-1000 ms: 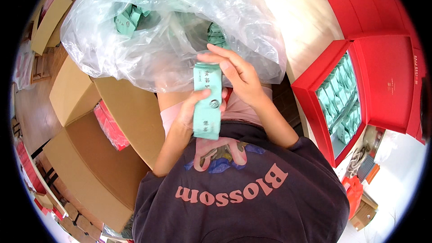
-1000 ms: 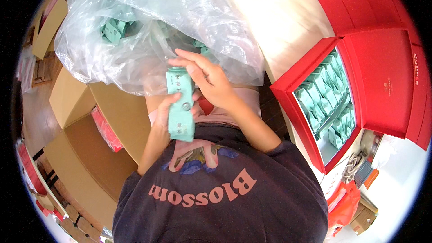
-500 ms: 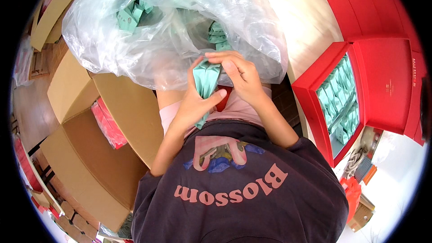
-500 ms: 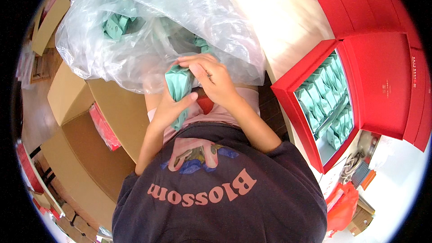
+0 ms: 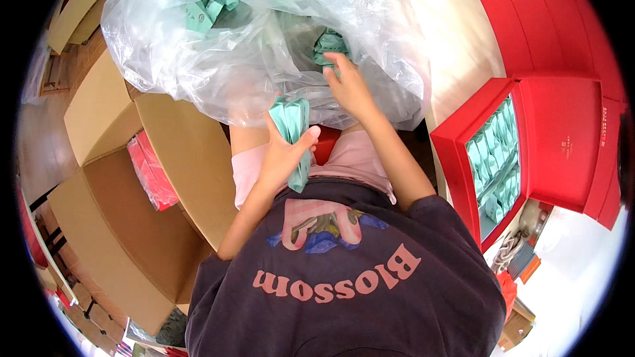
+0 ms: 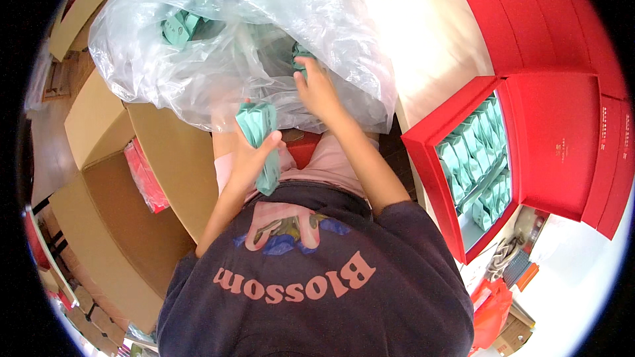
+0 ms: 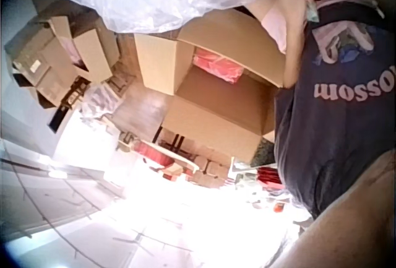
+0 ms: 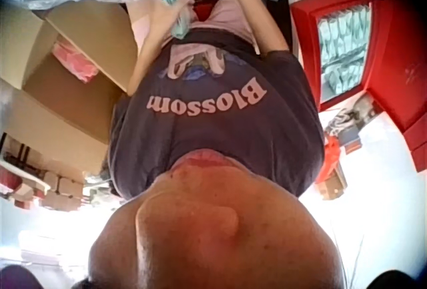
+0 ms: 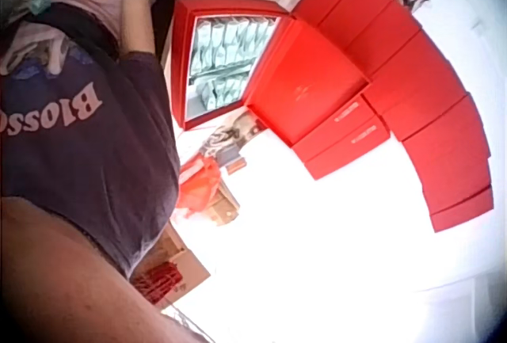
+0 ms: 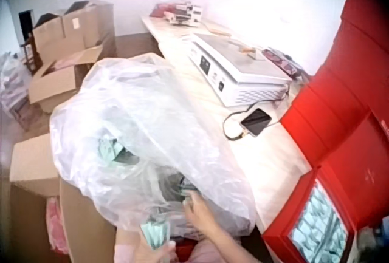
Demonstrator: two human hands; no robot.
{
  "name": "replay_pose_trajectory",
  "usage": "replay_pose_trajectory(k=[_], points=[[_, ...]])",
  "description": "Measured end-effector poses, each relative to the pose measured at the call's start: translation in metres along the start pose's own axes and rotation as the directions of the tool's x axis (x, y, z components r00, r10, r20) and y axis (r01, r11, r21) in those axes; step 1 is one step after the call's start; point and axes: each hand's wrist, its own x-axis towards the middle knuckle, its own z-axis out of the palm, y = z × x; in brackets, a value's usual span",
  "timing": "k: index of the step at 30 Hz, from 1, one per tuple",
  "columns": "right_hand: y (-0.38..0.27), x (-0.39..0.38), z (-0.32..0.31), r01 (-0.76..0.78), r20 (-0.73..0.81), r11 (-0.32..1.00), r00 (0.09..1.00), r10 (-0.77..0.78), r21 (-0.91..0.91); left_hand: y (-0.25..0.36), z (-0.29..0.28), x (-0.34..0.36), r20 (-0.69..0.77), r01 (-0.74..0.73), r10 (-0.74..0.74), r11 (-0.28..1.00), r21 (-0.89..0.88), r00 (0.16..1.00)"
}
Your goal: The person sorts tea packets from a plastic bag, arranges them into red gift boxes, closes the boxes, and stacks them on a table.
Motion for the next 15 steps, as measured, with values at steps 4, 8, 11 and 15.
replay_pose_trajectory(k=[4, 8, 11, 15], points=[[0.074, 0.061, 0.02, 0.029, -0.138, 0.879, 0.985, -0.107, -0.476, -0.036, -0.008, -0.01, 0.082, 0.162, -0.147, 0.965, -0.207, 0.986], [0.104, 0.087, 0.023, -0.091, -0.106, 0.777, 0.994, 0.031, -0.623, -0.052, -0.015, -0.009, 0.091, 0.188, -0.168, 0.938, -0.292, 0.981], [0.073, 0.074, 0.02, 0.042, -0.031, 0.834, 0.997, -0.071, -0.55, -0.051, -0.028, -0.009, 0.058, 0.25, -0.245, 0.908, -0.335, 0.968], [0.004, 0.034, 0.002, -0.052, -0.081, 0.925, 0.996, 0.023, -0.376, -0.039, -0.041, -0.005, 0.034, 0.305, -0.32, 0.859, -0.412, 0.947]])
